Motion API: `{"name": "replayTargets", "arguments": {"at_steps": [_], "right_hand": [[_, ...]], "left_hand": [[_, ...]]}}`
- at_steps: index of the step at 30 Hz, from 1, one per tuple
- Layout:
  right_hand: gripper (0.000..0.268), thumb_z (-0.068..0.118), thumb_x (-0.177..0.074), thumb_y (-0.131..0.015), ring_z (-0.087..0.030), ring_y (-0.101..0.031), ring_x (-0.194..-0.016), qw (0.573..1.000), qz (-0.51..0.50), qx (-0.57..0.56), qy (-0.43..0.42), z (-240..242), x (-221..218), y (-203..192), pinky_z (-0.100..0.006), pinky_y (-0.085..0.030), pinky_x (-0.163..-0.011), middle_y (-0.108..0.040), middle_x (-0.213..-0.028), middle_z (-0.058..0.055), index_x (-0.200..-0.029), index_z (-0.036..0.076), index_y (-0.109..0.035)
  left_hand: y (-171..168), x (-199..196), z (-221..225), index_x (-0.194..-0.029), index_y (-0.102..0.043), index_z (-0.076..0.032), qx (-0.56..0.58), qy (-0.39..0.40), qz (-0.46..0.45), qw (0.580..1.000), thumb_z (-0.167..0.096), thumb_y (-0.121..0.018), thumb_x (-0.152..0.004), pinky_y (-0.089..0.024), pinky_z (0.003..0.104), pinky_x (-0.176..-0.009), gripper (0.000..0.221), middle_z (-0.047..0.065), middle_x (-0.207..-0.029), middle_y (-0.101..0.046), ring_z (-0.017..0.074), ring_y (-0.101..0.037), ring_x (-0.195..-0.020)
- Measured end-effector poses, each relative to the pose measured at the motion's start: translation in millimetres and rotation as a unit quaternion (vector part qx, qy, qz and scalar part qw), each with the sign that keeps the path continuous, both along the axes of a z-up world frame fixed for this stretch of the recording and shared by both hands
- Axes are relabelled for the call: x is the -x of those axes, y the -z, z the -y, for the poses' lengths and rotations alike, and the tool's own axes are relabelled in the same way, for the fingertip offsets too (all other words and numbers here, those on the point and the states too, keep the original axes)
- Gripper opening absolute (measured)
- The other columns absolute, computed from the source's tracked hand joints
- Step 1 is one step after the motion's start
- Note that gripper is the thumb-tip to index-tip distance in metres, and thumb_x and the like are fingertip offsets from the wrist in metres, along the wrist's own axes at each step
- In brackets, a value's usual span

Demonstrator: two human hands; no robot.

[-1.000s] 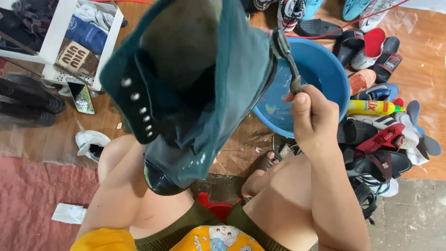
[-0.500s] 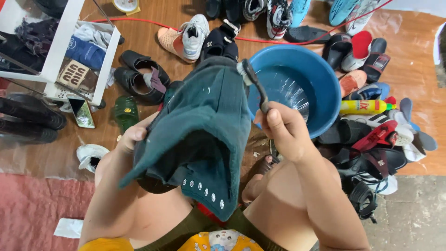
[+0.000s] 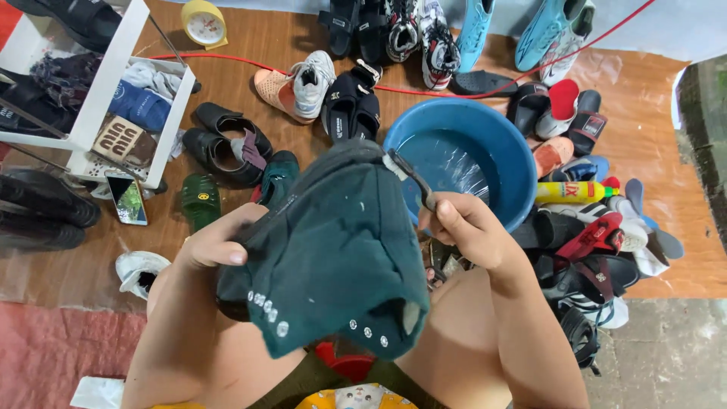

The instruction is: Cleaning a green boot using a brush and water from a basin while sitting on the floor.

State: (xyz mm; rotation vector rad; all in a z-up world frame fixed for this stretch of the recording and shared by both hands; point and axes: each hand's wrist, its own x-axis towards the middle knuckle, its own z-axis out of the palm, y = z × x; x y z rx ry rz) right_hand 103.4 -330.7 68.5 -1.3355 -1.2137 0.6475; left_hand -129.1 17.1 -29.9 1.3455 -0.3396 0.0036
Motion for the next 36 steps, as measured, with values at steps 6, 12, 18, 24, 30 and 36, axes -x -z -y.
{"name": "replayTargets", "arguments": {"at_steps": [6, 12, 18, 24, 30, 36], "right_hand": [[0.053, 0.032, -0.113, -0.035, -0.006, -0.024, -0.048, 0.997, -0.044, 0.046, -0.036, 8, -8, 6, -0.023, -0.032, -0.042, -0.036, -0.052, 0.003, -0.083, 0.005, -0.07], [0.055, 0.034, -0.113, -0.037, -0.005, -0.023, -0.049, 0.993, -0.08, 0.074, -0.047, 12, -13, 11, -0.022, -0.031, -0.043, -0.034, -0.053, 0.004, -0.083, 0.005, -0.072], [0.058, 0.034, -0.112, -0.037, -0.006, -0.025, -0.046, 0.985, -0.123, 0.061, -0.103, 11, -16, 5, -0.023, -0.033, -0.042, -0.036, -0.052, 0.003, -0.073, 0.004, -0.067], [0.058, 0.033, -0.112, -0.038, -0.007, -0.024, -0.045, 0.984, -0.126, 0.071, -0.105, 12, -16, 0, -0.024, -0.032, -0.041, -0.036, -0.05, 0.002, -0.068, 0.006, -0.063], [0.059, 0.032, -0.112, -0.038, -0.008, -0.02, -0.047, 0.992, -0.089, 0.051, -0.073, 8, -11, -10, -0.024, -0.029, -0.041, -0.033, -0.049, 0.003, -0.061, 0.009, -0.056], [0.055, 0.031, -0.111, -0.039, -0.008, -0.023, -0.047, 0.998, -0.064, -0.009, -0.018, 6, -3, -9, -0.022, -0.031, -0.041, -0.033, -0.052, 0.001, -0.065, 0.007, -0.054]], "left_hand": [[-17, 1, 11, -0.106, -0.078, -0.007, -0.073, -0.015, -0.001, 0.997, -0.048, -0.083, -0.076, -0.056, 0.032, -0.067, 0.051, 0.009, -0.085, -0.072, 0.0186, -0.068, -0.075], [-1, 5, 12, -0.116, -0.073, -0.009, -0.091, -0.026, -0.013, 0.995, -0.048, -0.081, -0.077, -0.055, 0.035, -0.069, 0.055, 0.01, -0.093, -0.071, 0.02, -0.066, -0.081], [6, 7, 16, -0.117, -0.074, -0.014, -0.117, -0.027, -0.038, 0.992, -0.055, -0.079, -0.077, -0.055, 0.036, -0.07, 0.057, 0.01, -0.095, -0.071, 0.0207, -0.066, -0.083], [-29, 0, 27, -0.109, -0.077, -0.014, -0.124, -0.005, -0.056, 0.991, -0.056, -0.078, -0.077, -0.056, 0.034, -0.064, 0.053, 0.009, -0.088, -0.072, 0.0194, -0.067, -0.076], [-20, -5, 32, -0.105, -0.079, -0.011, -0.11, 0.01, -0.049, 0.993, -0.06, -0.074, -0.077, -0.056, 0.032, -0.06, 0.056, 0.011, -0.085, -0.073, 0.0211, -0.068, -0.071], [-14, -8, 53, -0.112, -0.073, -0.006, 0.032, 0.039, -0.05, 0.997, -0.046, -0.082, -0.075, -0.057, 0.032, -0.061, 0.056, 0.01, -0.085, -0.07, 0.0175, -0.064, -0.073]]}}
